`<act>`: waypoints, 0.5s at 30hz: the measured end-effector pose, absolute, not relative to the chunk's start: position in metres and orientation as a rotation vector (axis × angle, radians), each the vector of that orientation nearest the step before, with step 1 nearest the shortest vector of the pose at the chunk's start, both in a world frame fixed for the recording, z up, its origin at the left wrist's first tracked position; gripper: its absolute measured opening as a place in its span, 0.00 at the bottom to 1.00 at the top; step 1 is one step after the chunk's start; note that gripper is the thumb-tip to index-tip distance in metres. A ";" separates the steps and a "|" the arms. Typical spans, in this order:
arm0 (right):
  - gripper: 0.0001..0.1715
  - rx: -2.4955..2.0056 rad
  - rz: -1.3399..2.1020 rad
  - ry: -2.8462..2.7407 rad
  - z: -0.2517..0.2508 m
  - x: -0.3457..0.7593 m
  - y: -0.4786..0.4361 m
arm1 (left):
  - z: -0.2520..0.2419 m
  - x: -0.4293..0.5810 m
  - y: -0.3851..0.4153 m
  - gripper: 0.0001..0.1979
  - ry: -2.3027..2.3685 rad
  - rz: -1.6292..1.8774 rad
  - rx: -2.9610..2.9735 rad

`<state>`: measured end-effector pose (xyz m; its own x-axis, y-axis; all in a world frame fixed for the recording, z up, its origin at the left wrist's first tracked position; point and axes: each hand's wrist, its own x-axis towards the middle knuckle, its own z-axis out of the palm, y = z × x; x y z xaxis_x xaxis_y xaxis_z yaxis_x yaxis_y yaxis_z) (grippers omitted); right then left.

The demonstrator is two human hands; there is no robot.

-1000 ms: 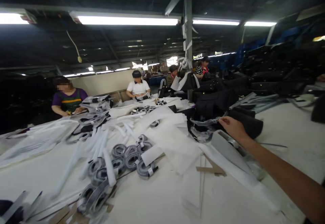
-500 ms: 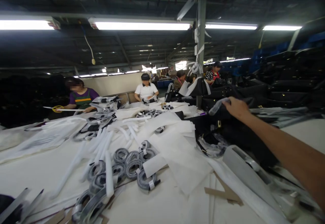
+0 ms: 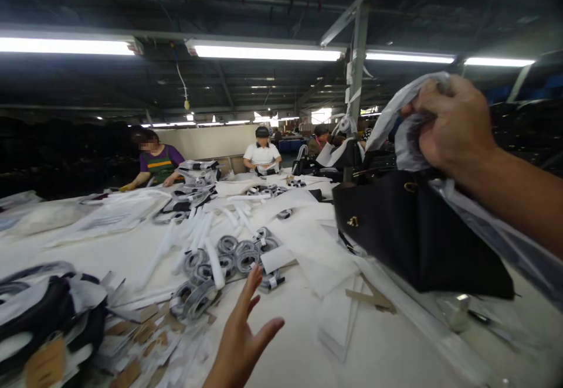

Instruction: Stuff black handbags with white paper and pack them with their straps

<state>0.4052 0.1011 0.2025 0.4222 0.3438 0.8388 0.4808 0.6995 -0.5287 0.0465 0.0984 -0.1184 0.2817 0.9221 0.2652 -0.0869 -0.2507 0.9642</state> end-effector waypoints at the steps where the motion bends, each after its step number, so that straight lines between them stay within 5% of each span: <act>1: 0.17 -0.791 0.074 -1.163 0.198 0.387 0.092 | -0.120 0.050 0.098 0.49 0.785 1.181 1.421; 3: 0.15 -0.713 0.393 -1.126 0.182 0.350 0.072 | -0.126 0.049 0.092 0.51 0.713 1.124 1.228; 9: 0.16 -0.529 1.044 -0.795 0.115 0.254 0.029 | -0.166 -0.005 0.026 0.34 0.378 0.978 0.627; 11: 0.13 -0.486 1.134 -0.717 0.092 0.236 0.030 | -0.182 -0.028 -0.004 0.31 0.413 0.993 0.569; 15: 0.14 -0.732 1.050 -0.968 0.035 0.220 0.060 | -0.209 -0.063 -0.059 0.41 0.713 0.934 0.635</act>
